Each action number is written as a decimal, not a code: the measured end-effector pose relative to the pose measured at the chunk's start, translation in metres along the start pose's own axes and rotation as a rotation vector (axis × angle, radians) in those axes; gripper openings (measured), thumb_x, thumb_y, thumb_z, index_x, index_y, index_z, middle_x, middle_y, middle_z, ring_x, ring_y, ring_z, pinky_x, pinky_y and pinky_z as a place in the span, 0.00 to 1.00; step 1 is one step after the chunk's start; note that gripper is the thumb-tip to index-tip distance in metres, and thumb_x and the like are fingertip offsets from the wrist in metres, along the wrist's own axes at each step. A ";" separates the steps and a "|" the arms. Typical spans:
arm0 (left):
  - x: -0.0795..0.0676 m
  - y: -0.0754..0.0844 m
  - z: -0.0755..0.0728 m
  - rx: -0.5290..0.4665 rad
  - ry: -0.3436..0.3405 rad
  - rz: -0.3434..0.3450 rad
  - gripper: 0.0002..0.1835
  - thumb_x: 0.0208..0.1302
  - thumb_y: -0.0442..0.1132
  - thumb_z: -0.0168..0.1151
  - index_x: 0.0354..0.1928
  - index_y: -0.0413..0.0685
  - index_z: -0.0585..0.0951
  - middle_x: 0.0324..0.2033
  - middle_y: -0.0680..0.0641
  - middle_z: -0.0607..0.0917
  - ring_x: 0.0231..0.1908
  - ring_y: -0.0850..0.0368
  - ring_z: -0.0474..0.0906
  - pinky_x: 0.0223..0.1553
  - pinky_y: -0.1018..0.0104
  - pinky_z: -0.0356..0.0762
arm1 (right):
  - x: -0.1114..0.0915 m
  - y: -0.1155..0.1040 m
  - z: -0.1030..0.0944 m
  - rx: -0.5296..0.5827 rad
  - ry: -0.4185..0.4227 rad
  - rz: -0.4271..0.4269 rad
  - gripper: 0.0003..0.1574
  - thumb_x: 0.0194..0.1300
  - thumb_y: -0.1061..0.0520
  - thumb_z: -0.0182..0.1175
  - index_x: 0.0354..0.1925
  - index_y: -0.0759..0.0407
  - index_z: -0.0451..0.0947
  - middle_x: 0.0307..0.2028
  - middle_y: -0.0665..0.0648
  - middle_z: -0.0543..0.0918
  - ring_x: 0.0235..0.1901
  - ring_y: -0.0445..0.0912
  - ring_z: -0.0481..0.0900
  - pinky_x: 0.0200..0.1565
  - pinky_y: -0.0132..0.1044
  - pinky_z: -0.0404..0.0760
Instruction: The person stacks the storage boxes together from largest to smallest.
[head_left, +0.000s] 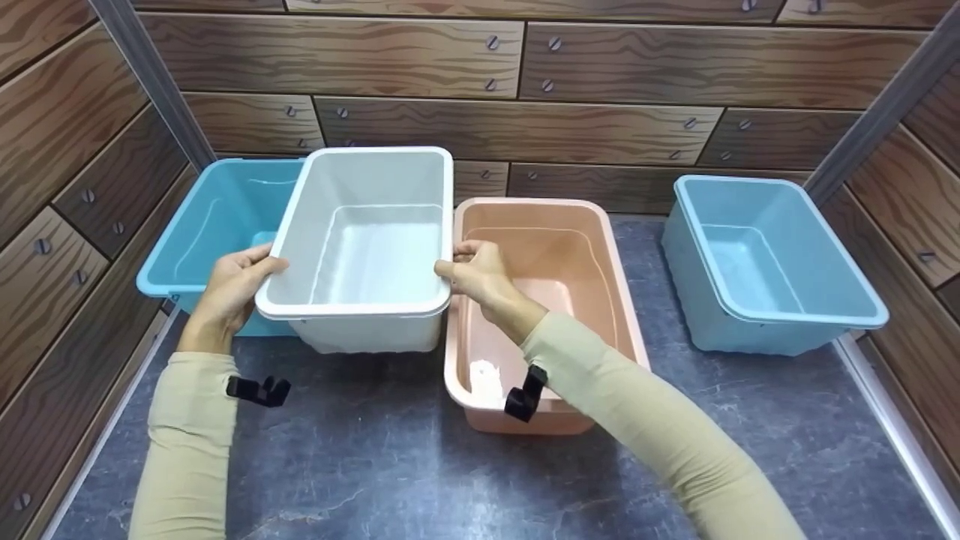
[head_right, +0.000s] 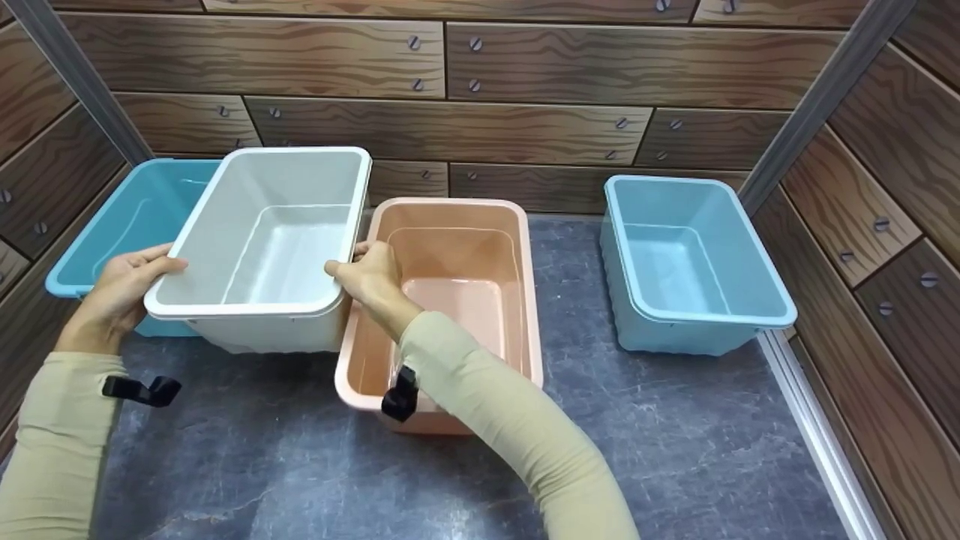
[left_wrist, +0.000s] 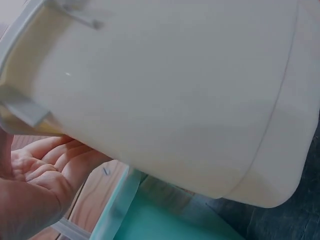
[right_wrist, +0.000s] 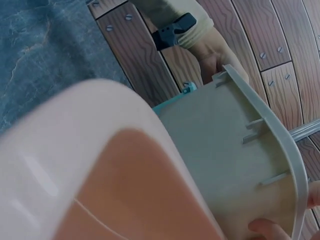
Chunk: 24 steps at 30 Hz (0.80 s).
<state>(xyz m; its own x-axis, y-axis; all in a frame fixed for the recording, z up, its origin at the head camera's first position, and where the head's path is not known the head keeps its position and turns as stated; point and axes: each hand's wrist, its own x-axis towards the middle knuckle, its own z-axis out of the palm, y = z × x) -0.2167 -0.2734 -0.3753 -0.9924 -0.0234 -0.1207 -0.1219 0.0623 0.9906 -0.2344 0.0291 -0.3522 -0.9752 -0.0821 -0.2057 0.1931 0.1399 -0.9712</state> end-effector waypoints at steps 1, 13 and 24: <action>0.000 0.000 0.000 0.003 0.001 0.008 0.32 0.66 0.35 0.56 0.70 0.32 0.59 0.51 0.55 0.84 0.36 0.68 0.86 0.37 0.74 0.85 | 0.001 0.000 -0.001 -0.018 0.002 -0.004 0.22 0.56 0.68 0.57 0.51 0.76 0.75 0.39 0.64 0.83 0.31 0.43 0.81 0.35 0.30 0.87; -0.001 0.001 0.013 -0.047 0.110 -0.042 0.33 0.62 0.30 0.52 0.71 0.36 0.60 0.68 0.32 0.63 0.37 0.73 0.82 0.39 0.79 0.83 | 0.007 0.002 -0.006 -0.010 -0.063 -0.056 0.32 0.54 0.70 0.55 0.59 0.76 0.69 0.55 0.75 0.78 0.45 0.48 0.80 0.55 0.38 0.83; -0.001 0.001 0.015 -0.102 0.221 -0.014 0.31 0.60 0.30 0.55 0.68 0.36 0.66 0.62 0.39 0.74 0.35 0.71 0.83 0.37 0.77 0.84 | 0.006 0.000 -0.007 0.026 -0.095 -0.077 0.31 0.57 0.68 0.54 0.60 0.75 0.69 0.58 0.74 0.77 0.50 0.52 0.80 0.57 0.40 0.82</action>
<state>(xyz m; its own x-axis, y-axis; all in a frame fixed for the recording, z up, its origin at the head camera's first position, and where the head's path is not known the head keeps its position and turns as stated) -0.2156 -0.2585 -0.3750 -0.9616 -0.2424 -0.1287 -0.1225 -0.0406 0.9916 -0.2415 0.0356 -0.3526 -0.9726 -0.1853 -0.1402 0.1224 0.1041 -0.9870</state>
